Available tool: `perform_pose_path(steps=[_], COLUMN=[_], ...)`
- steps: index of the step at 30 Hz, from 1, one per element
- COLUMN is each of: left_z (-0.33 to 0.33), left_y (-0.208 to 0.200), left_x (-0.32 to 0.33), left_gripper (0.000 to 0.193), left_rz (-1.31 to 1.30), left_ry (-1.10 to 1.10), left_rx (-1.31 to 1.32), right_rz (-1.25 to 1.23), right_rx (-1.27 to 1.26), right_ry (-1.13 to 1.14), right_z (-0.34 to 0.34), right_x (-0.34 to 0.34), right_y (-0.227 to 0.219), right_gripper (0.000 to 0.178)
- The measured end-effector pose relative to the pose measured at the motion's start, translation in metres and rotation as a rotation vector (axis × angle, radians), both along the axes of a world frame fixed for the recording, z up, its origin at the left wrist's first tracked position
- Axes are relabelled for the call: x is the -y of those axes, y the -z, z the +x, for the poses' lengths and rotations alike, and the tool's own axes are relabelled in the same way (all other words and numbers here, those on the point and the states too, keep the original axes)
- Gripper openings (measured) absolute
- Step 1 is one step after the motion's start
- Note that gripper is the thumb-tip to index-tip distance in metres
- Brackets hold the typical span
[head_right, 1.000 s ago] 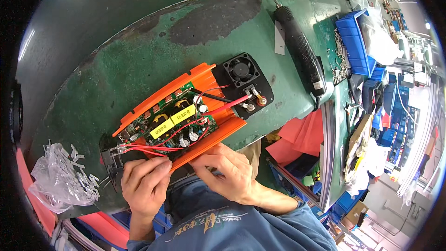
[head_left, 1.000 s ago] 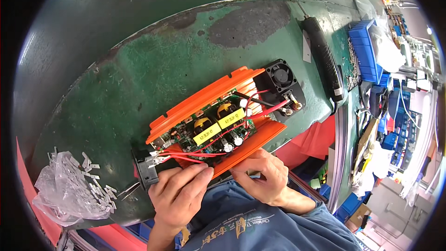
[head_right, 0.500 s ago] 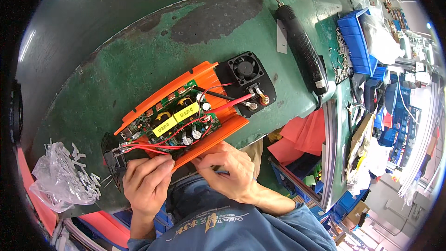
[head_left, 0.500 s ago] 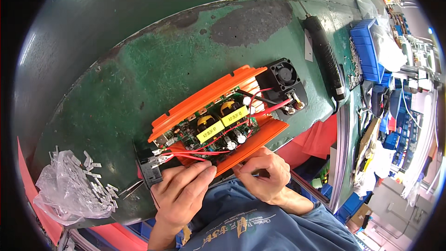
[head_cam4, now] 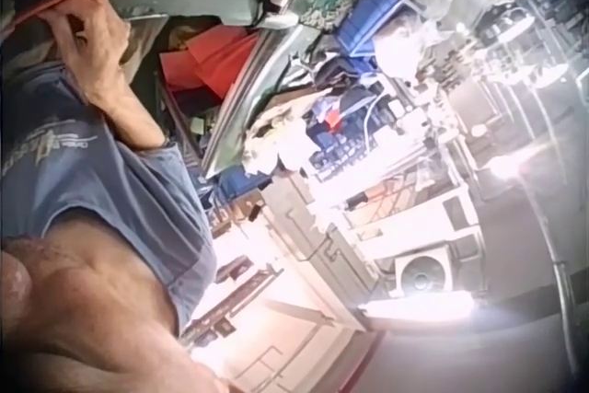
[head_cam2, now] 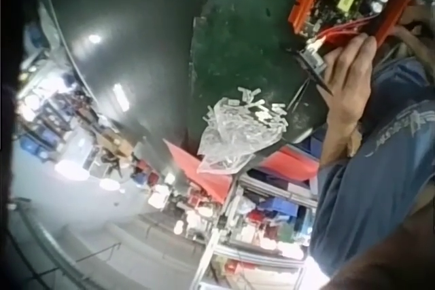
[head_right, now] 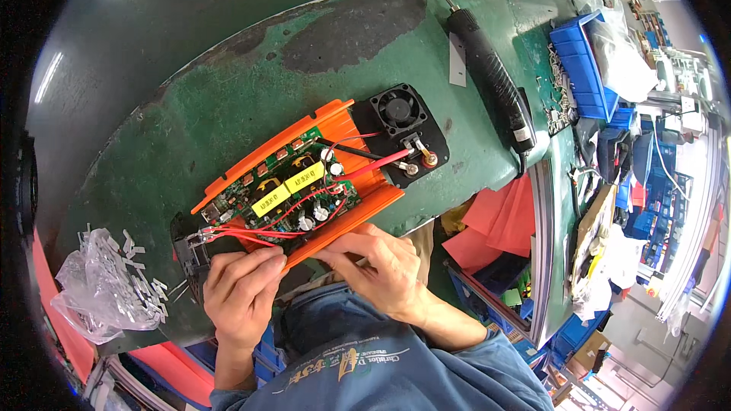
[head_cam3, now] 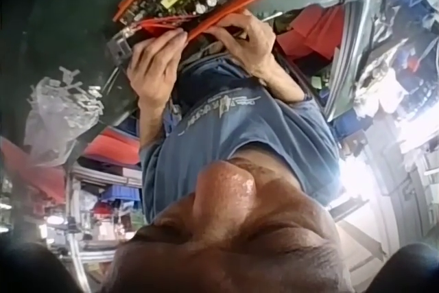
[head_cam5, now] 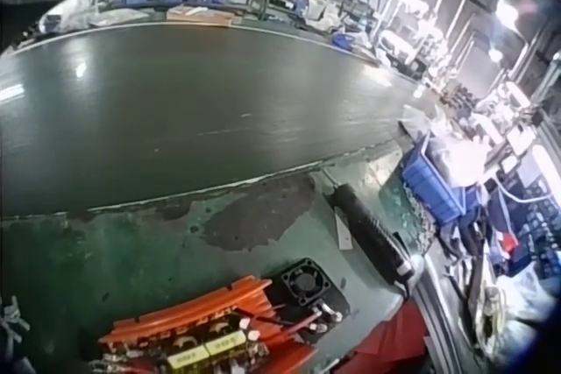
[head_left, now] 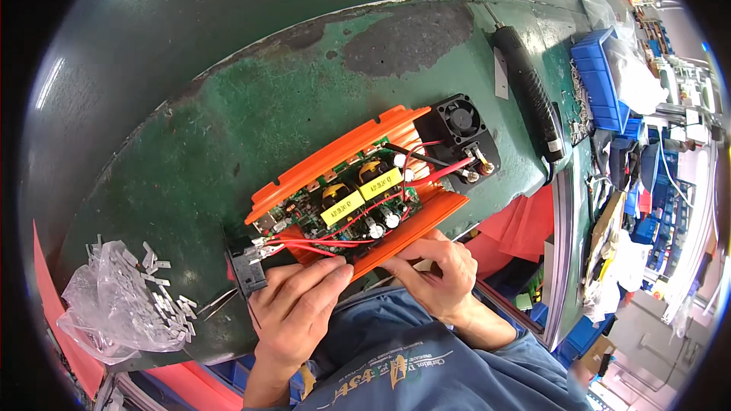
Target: Assemble electronic components by installing a printed circuit board into a plastic housing and securing it with screws.
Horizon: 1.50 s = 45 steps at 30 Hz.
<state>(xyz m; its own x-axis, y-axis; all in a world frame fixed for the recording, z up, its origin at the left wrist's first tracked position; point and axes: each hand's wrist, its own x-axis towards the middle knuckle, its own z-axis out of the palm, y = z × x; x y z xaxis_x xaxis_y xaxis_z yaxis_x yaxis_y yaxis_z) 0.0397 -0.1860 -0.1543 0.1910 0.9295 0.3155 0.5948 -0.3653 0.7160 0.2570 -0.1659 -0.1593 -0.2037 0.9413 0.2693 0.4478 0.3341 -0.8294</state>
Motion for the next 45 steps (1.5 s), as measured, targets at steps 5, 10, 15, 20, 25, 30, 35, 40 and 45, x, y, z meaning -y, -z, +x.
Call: perform_pose_path(steps=[5,10,15,20,25,30,35,40,45], left_z=[0.003,0.001,0.001,0.0,0.002,0.007,0.002,0.008,0.015], left_y=[-0.003,-0.003,-0.003,-0.001,0.0,0.001,-0.005,-0.006,-0.01], left_x=[0.001,0.002,0.002,0.001,-0.001,-0.003,0.01,0.005,-0.001], left_gripper=[0.034,0.034,0.035,0.035,0.034,0.027,0.025,0.024,0.024], left_rz=[-0.047,-0.035,-0.033,-0.015,0.006,0.078,0.018,0.072,0.11], left_ry=[0.003,0.001,0.0,-0.008,0.002,-0.012,-0.036,-0.032,-0.018], left_rx=[0.044,0.059,0.045,0.045,0.053,0.025,-0.002,0.027,0.051], right_rz=[-0.236,0.011,-0.031,-0.006,0.054,0.151,0.327,0.175,0.089], right_rx=[-0.261,0.093,0.069,0.131,0.248,0.169,0.432,0.49,0.52], right_ry=[0.181,-0.017,-0.04,-0.023,-0.026,-0.111,0.187,0.536,0.564], right_z=[-0.008,0.003,0.007,0.004,0.008,0.021,0.102,0.235,0.329], right_x=[0.011,-0.007,-0.009,-0.011,-0.016,-0.022,-0.039,-0.11,-0.16], right_y=[0.006,-0.005,-0.003,-0.007,-0.006,-0.012,-0.033,-0.048,-0.026], right_gripper=[0.039,0.045,0.042,0.041,0.041,0.044,0.026,0.015,0.019])
